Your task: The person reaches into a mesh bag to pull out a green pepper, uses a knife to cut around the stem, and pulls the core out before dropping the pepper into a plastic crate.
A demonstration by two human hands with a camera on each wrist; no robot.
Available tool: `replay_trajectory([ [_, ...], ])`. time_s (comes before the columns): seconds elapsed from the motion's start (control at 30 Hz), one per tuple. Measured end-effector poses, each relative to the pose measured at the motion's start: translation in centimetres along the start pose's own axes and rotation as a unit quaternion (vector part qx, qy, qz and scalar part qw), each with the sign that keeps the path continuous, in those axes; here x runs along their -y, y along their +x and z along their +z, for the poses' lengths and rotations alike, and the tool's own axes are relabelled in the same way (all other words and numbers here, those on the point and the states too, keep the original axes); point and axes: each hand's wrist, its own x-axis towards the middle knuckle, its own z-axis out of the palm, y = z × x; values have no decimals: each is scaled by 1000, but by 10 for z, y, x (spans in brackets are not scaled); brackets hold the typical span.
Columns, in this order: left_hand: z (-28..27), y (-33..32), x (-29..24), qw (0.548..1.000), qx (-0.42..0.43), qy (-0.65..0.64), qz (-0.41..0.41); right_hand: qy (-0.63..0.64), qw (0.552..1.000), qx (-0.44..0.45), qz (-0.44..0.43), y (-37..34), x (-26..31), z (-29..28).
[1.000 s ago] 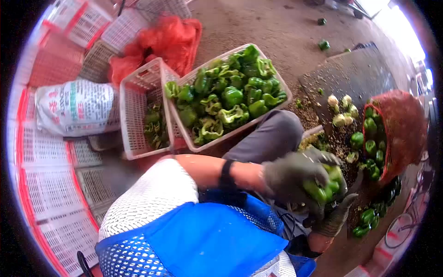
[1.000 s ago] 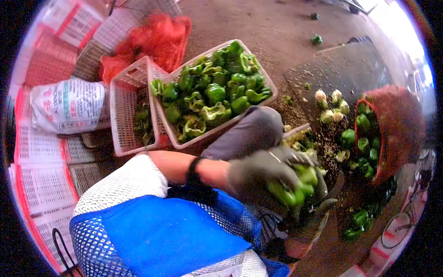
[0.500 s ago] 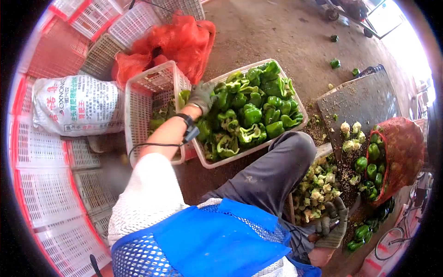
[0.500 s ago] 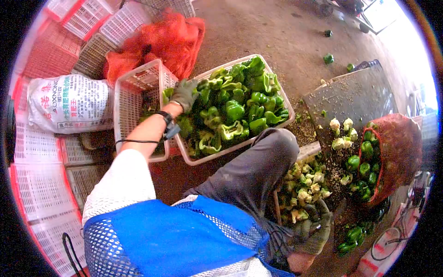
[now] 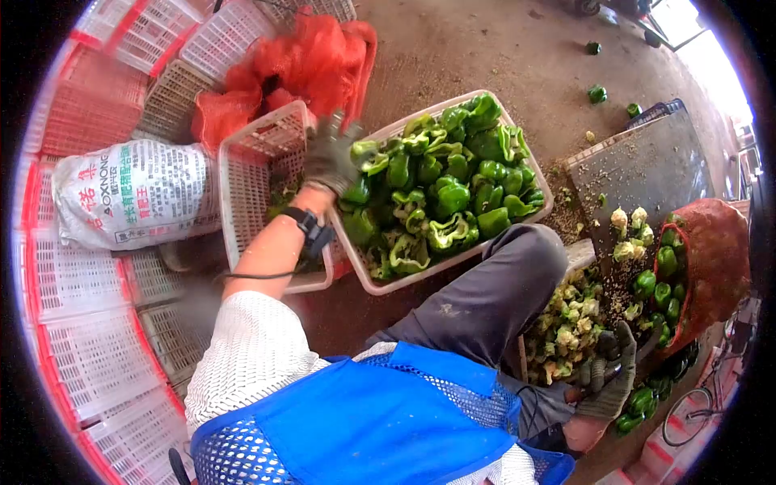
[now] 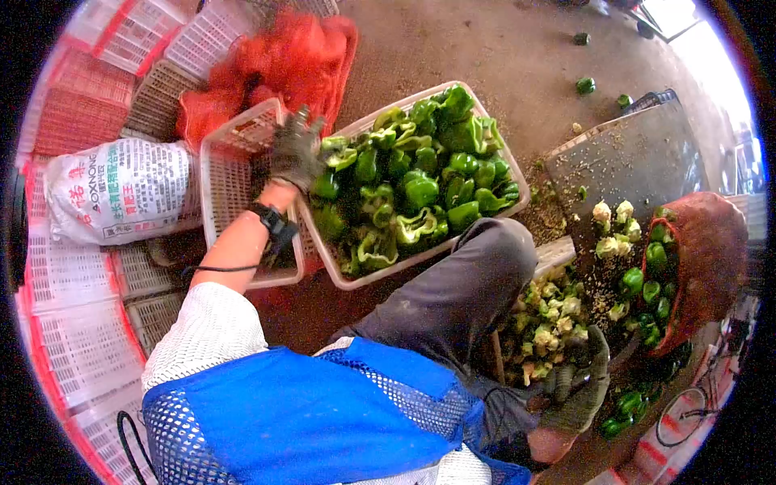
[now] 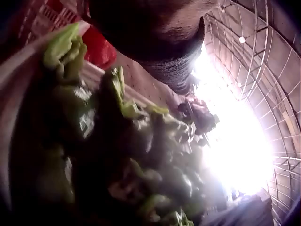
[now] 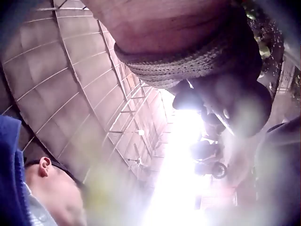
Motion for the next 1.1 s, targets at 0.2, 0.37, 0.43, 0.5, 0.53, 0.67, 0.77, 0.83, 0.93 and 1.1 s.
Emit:
replay_trajectory([
  [0.2, 62, -35, 47, 973, 173, -82, -132, 10, 1000, 7, 1, 9, -6, -8],
  [0.37, 101, -79, -8, 983, 69, -47, -162, 36, 999, -1, 9, 15, -13, -21],
  [0.43, 114, -79, -16, 983, 69, 44, -166, -16, 999, -35, 11, 10, -13, -13],
  [0.5, 120, -91, -11, 978, 111, 18, -174, -15, 999, -46, 19, -2, -10, -15],
  [0.53, 116, -95, -4, 966, 196, -10, -171, -14, 999, -43, 26, -7, -6, -16],
  [0.67, 133, -90, 7, 966, 209, -77, -131, -6, 999, -33, 12, -21, 9, -32],
  [0.77, 130, -79, 21, 957, 94, -196, -190, 7, 999, -46, 6, -22, 19, -65],
  [0.83, 167, -67, 89, 928, -20, -352, -119, 83, 995, -54, -8, -17, 9, -97],
  [0.93, 94, -16, 49, 910, -34, -366, -192, 117, 992, -42, 23, -10, -1, -142],
  [1.1, -56, 58, -211, 828, 146, -542, -21, 90, 995, -38, -18, 25, 13, -157],
])
